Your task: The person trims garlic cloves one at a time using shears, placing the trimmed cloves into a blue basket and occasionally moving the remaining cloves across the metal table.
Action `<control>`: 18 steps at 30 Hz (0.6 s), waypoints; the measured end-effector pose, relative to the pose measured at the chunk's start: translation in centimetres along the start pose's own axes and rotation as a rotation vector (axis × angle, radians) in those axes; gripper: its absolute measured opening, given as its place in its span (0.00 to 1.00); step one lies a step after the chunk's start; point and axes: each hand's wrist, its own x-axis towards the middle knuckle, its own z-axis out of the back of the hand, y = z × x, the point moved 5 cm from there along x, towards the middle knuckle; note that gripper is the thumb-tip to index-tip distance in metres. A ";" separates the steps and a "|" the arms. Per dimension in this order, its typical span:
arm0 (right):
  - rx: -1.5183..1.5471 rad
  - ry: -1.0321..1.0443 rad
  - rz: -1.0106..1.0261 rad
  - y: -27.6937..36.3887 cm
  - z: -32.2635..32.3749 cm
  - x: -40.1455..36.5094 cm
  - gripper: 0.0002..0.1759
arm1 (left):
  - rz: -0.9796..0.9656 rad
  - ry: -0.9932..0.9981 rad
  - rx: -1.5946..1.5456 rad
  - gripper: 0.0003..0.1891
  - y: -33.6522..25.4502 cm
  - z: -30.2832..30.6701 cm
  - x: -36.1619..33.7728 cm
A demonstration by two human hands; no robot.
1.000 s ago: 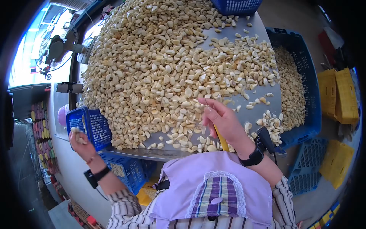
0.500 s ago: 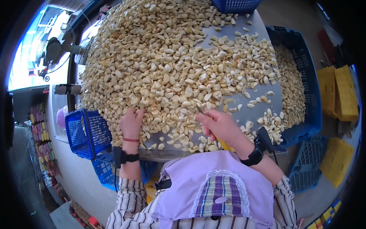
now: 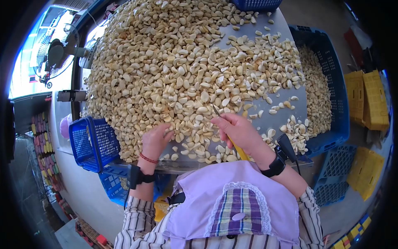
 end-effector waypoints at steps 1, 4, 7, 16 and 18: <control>-0.012 -0.010 0.016 0.1 0.1 0.0 0.18 | 0.065 0.015 -0.071 0.07 0.8 -0.3 0.3; -0.004 -0.035 0.034 0.1 0.4 -0.5 0.17 | 0.420 0.003 -0.737 0.07 2.0 0.0 -0.3; 0.026 -0.024 0.063 0.1 0.6 -0.5 0.17 | 0.126 -0.116 -1.459 0.08 -1.4 2.6 -0.3; 0.019 -0.011 0.032 0.3 0.2 -0.4 0.18 | -0.183 0.208 0.518 0.18 -1.6 -3.3 -2.7; -0.034 -0.002 0.029 0.3 0.3 -0.5 0.18 | -0.183 0.156 0.555 0.17 -1.1 -4.2 -2.9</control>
